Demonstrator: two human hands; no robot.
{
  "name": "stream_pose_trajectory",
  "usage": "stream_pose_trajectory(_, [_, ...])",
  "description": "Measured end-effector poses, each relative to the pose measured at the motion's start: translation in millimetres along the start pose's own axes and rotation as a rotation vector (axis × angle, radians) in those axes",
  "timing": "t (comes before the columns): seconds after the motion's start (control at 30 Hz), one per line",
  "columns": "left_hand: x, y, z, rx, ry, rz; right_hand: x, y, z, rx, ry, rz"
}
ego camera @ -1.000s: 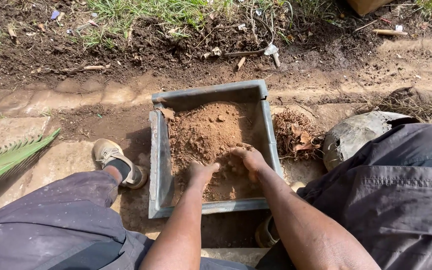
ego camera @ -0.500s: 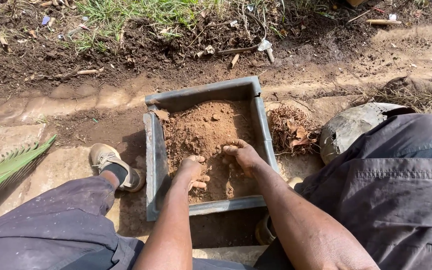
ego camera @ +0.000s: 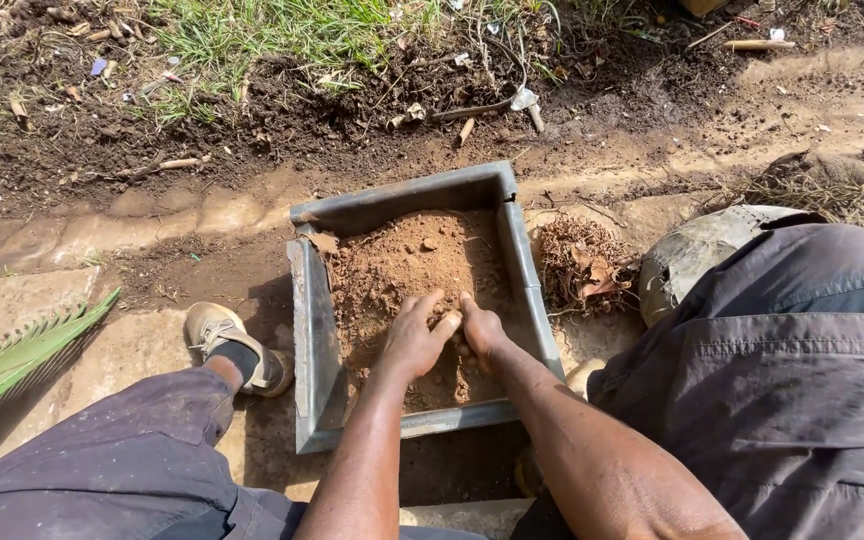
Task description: The person mixes soil and organic matter inside a rectangular metal container using their hands. They repeatedly break up clumps and turn the mixture over to combine the materials thoroughly.
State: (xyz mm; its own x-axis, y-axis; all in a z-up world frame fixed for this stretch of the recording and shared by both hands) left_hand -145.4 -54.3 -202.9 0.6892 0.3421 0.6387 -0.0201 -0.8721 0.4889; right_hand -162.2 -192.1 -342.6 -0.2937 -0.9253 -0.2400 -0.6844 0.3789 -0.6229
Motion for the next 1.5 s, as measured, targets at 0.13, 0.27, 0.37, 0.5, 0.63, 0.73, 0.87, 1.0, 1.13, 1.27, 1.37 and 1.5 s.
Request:
stream_pose_trajectory(0.13, [-29, -15, 22, -0.282, -0.087, -0.326, -3, 0, -15, -0.113, -0.205, 0.151])
stream_pose_trajectory(0.27, [-48, -42, 61, -0.119, 0.024, -0.576, -20, -34, -65, -0.153, -0.267, -0.046])
stream_pose_trajectory(0.37, [-39, -26, 47, 0.039, 0.106, -0.503, -41, -85, -137, -0.043, -0.181, -0.631])
stream_pose_trajectory(0.5, [-53, -30, 64, 0.070, 0.125, -0.463, -27, -42, -57, 0.006, -0.016, -0.734])
stream_pose_trajectory(0.63, [-67, -39, 77, -0.016, 0.254, -0.582, -31, -30, -44, 0.106, 0.021, -0.652])
stream_pose_trajectory(0.73, [-62, -40, 71, 0.005, 0.280, -0.570, -32, -17, -39, 0.083, 0.032, -0.605])
stream_pose_trajectory(0.87, [-58, -28, 57, 0.131, 0.208, -0.584, -33, 15, -27, 0.112, 0.002, 0.000])
stream_pose_trajectory(1.0, [-71, -70, 103, 0.085, 0.200, -0.931, -25, 1, -12, 0.176, -0.037, 0.094])
stream_pose_trajectory(1.13, [-43, -30, 63, -0.038, 0.045, -1.222, -22, -20, -21, 0.057, -0.081, 0.194])
stream_pose_trajectory(1.27, [-44, -37, 55, -0.094, -0.064, -1.071, -14, -7, 14, 0.047, -0.138, 0.204])
stream_pose_trajectory(1.37, [-64, -56, 85, -0.048, 0.076, -0.801, -5, 20, 57, 0.049, -0.259, 0.120])
stream_pose_trajectory(1.5, [-59, -55, 75, 0.009, 0.113, -0.545, -11, 17, 35, 0.158, -0.316, 0.041])
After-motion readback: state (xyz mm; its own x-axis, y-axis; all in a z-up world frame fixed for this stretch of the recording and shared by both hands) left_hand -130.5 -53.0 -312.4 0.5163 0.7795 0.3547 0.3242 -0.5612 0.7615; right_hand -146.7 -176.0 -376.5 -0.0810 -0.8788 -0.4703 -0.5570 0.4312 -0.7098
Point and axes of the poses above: each hand's wrist, its own z-axis towards the middle knuckle, its own x-axis out of the back of the hand, y = z × x, the point moved 2 cm from there along z, towards the middle knuckle, and after that the axes turned 15 degrees about -y, right-handed, at the moved point
